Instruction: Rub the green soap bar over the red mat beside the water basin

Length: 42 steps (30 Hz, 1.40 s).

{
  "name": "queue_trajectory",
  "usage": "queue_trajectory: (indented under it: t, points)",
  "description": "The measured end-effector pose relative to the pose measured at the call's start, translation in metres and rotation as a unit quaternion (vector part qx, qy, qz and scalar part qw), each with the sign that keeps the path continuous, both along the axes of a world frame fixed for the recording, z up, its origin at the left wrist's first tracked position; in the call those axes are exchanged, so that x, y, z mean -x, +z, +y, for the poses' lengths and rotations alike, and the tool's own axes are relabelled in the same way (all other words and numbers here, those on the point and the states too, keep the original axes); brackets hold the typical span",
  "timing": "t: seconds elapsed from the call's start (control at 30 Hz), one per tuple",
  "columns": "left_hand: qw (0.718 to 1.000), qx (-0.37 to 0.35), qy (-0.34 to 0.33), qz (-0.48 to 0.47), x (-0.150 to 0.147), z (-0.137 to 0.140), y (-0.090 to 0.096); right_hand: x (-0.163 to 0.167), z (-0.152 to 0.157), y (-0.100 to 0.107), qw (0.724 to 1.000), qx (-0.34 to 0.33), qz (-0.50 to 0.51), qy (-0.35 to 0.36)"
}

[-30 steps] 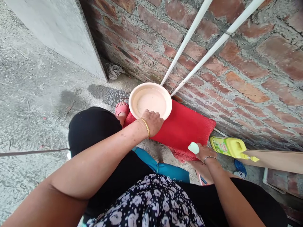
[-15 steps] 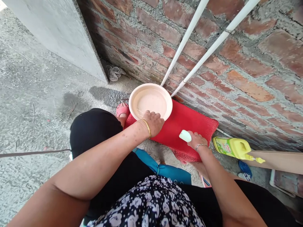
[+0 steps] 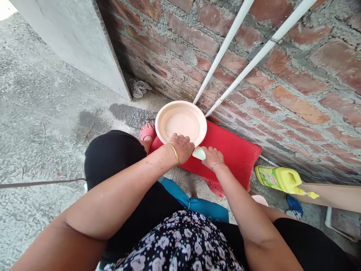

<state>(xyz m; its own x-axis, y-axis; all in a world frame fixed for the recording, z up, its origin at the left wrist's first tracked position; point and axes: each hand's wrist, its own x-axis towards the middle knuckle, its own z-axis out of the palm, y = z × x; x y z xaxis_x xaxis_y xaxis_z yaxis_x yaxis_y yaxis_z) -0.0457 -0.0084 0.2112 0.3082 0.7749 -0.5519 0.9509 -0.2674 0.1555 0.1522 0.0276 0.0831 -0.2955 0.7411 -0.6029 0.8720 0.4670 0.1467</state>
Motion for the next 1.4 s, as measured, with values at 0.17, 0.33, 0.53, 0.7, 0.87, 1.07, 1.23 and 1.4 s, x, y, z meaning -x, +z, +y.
queue_trajectory:
  t: [0.17,0.33,0.53,0.7,0.87,1.07,1.23,1.4]
  points:
    - [1.0,-0.01,-0.004,-0.008,-0.003,0.002,-0.001,-0.006,0.011,-0.013,1.0,0.008,0.009,-0.002]
    - [0.999,-0.015,-0.007,-0.03,-0.003,-0.002,0.003,-0.119,0.009,-0.008,0.993,0.006,-0.073,-0.089]
    - [1.0,-0.003,-0.01,-0.026,0.001,-0.006,0.006,-0.198,0.005,0.012,0.968,0.024,-0.183,-0.168]
    - [1.0,0.004,-0.004,-0.012,-0.001,-0.002,0.002,-0.13,0.02,0.008,0.991,-0.007,-0.087,-0.1]
    - [1.0,0.014,0.006,0.001,-0.006,0.003,-0.006,-0.068,0.034,-0.007,0.999,-0.007,-0.028,-0.046]
    - [1.0,0.003,-0.019,0.002,-0.009,0.005,-0.005,-0.152,0.027,-0.011,0.989,0.012,-0.073,-0.13]
    - [1.0,0.004,-0.028,0.003,-0.007,0.001,-0.002,-0.215,0.006,0.004,0.962,0.012,-0.17,-0.211]
    - [1.0,0.0,-0.013,0.004,0.0,-0.003,-0.001,-0.154,-0.002,0.012,0.985,-0.001,-0.09,-0.147]
